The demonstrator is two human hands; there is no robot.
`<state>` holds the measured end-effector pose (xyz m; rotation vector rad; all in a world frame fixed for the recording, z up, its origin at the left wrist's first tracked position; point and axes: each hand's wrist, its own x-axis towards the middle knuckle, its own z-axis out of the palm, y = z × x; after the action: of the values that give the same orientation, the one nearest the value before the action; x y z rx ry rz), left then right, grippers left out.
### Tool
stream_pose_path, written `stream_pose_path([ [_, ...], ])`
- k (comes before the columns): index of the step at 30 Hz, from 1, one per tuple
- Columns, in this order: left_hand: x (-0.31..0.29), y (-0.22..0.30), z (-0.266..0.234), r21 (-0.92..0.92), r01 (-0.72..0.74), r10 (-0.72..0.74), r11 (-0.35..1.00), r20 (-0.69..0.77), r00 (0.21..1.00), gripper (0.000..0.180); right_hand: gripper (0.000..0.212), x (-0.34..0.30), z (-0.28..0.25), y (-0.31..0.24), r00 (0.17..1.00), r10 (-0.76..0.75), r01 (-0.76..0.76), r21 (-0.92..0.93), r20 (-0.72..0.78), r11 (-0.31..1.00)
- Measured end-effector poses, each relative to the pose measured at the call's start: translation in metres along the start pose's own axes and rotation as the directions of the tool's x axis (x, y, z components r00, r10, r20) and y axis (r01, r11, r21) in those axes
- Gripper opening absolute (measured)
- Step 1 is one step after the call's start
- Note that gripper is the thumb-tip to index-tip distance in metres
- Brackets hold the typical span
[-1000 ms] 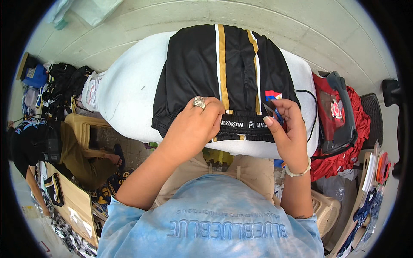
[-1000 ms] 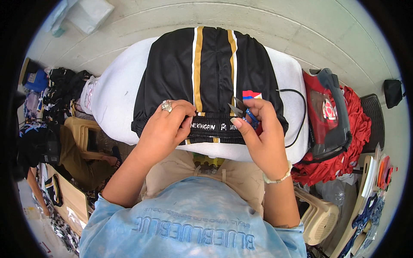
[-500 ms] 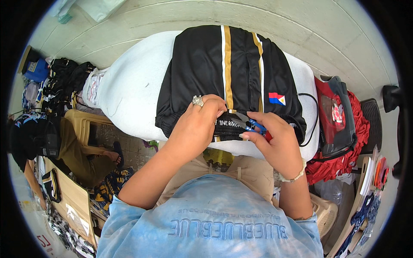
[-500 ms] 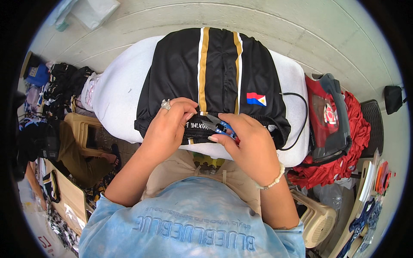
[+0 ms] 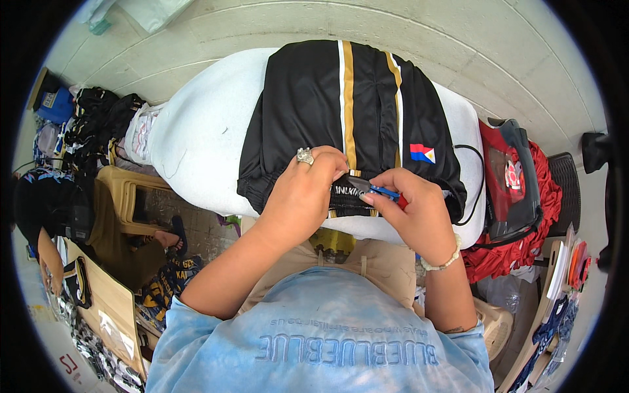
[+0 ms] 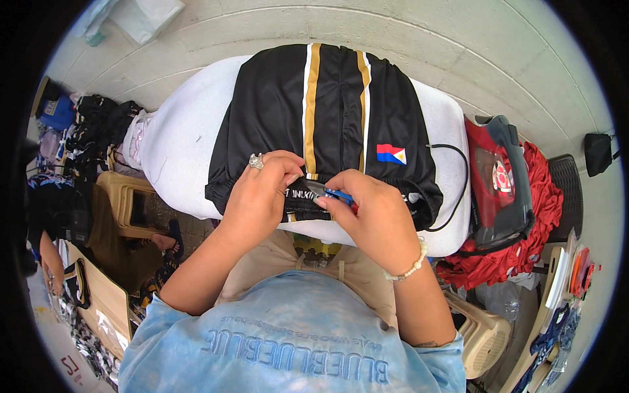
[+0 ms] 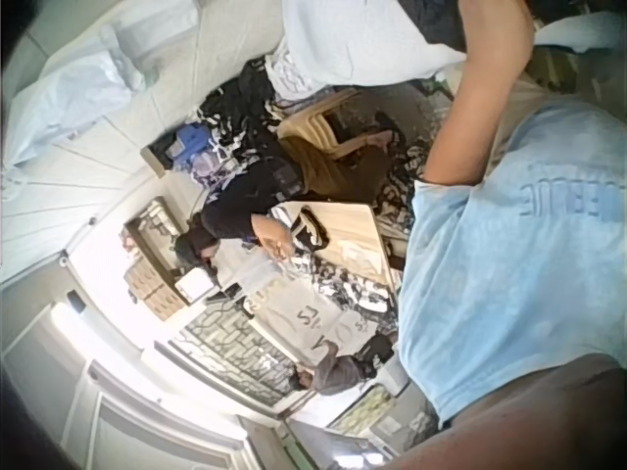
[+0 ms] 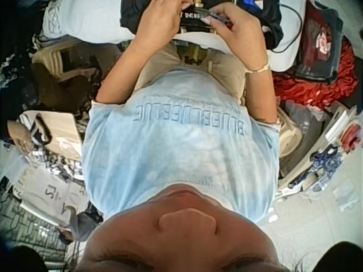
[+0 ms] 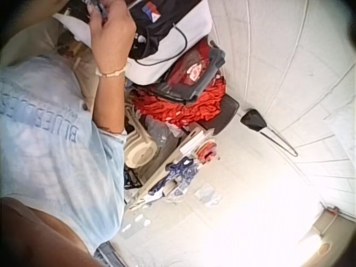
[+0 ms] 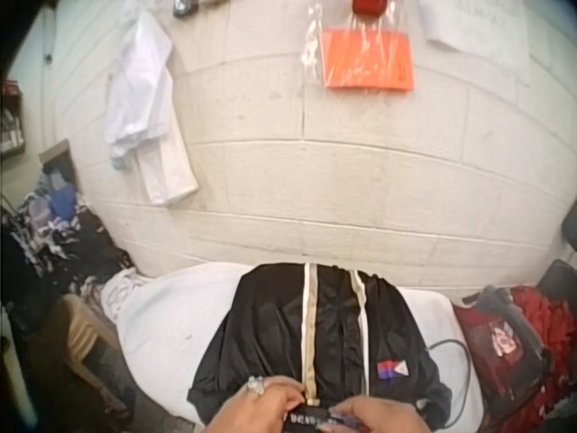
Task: The person uses a small knife to cut off tags and loose threads from a pair of black athletic shorts with gold stripes. They repeatedly flip the garment to access different areas, including the waistband and leg openings, and remove small fabric pieces.
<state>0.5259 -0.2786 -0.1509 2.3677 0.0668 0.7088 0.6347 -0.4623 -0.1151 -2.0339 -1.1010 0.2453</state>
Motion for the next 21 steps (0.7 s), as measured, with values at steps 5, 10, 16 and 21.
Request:
stream_pose_path([
  [5, 0.001, 0.0, 0.001, -0.007, -0.007, 0.007, 1.0, -0.017, 1.0, 0.016, 0.023, -0.002, -0.001, 0.004, 0.997, -0.046, 0.049, 0.048, -0.068, 0.998],
  [10, 0.008, 0.005, -0.007, -0.331, 0.358, -0.359, 0.873, 0.058, 0.931, 0.01, 0.023, -0.013, -0.017, 0.012, 0.975, 0.164, -0.105, 0.336, -0.152, 0.936],
  [16, 0.03, 0.009, -0.008, -0.541, 0.184, -0.313, 0.821, -0.157, 0.937, 0.031, 0.025, -0.023, -0.016, 0.029, 0.931, 0.287, -0.072, 0.658, -0.224, 0.749],
  [21, 0.034, 0.02, -0.005, -0.174, -0.055, 0.064, 0.983, 0.05, 0.997, 0.024, 0.027, -0.022, -0.014, 0.038, 0.942, 0.297, -0.098, 0.714, -0.158, 0.694],
])
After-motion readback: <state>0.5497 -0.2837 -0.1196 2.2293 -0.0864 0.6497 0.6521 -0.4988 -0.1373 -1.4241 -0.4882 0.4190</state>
